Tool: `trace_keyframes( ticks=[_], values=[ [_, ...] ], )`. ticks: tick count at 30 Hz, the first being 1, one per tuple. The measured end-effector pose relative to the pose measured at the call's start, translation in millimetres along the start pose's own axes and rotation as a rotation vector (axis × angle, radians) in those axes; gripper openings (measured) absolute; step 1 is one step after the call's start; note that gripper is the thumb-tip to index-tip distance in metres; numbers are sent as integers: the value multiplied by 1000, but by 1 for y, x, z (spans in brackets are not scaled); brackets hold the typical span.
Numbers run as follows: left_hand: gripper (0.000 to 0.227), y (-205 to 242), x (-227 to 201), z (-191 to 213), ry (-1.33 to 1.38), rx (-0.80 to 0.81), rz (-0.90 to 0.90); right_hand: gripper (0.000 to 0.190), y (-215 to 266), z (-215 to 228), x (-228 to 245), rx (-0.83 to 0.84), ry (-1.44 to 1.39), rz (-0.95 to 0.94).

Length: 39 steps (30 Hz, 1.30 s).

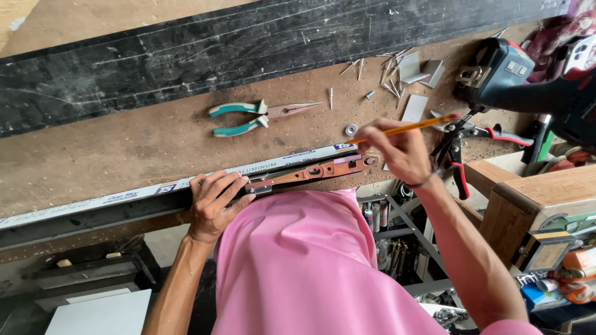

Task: The person places a metal bracket onto a long metal profile and uses a pencil to mark several points along the bracket's edge. They then remove the bracket and continue to mark additional points directly on the metal profile.

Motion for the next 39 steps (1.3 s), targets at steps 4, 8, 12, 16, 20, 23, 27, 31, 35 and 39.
trace_keyframes(
  ticks=[4,8,12,16,20,23,27,31,35,39],
  values=[
    [31,1,-1,0,-11,-18,2,45,19,24,-9,-77,102,278],
    [31,1,-1,1,4,-35,-5,62,48,41,-34,-252,269,247],
    [34,3,-1,1,-2,-22,-6,58,65,29,-41,-448,221,195],
    [29,2,-4,3,-10,55,-44,51,74,-3,-11,-410,108,314],
    [34,10,3,-3,27,-56,-13,22,61,-62,4,-148,188,331],
    [34,13,4,-5,23,-55,-15,14,46,-99,5,-17,308,440],
    [34,14,6,-6,19,-56,-15,9,30,-127,1,-19,405,512],
    [35,16,7,-6,8,-52,-20,8,24,-133,-7,-26,435,520],
    [35,15,5,-5,11,-43,-9,9,18,-134,-18,-10,454,528],
    [35,16,7,-7,9,-32,-7,9,14,-133,-24,0,459,548]
  ],
)
Point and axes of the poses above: each hand's wrist, its own y-axis away from the middle knuckle, its own z-axis out of the back of the hand, x = y × z, the point moved 4 cm from there along -y, towards the middle knuckle, and after that the axes turned 8 degrees about -z, right-handed, at the moved point
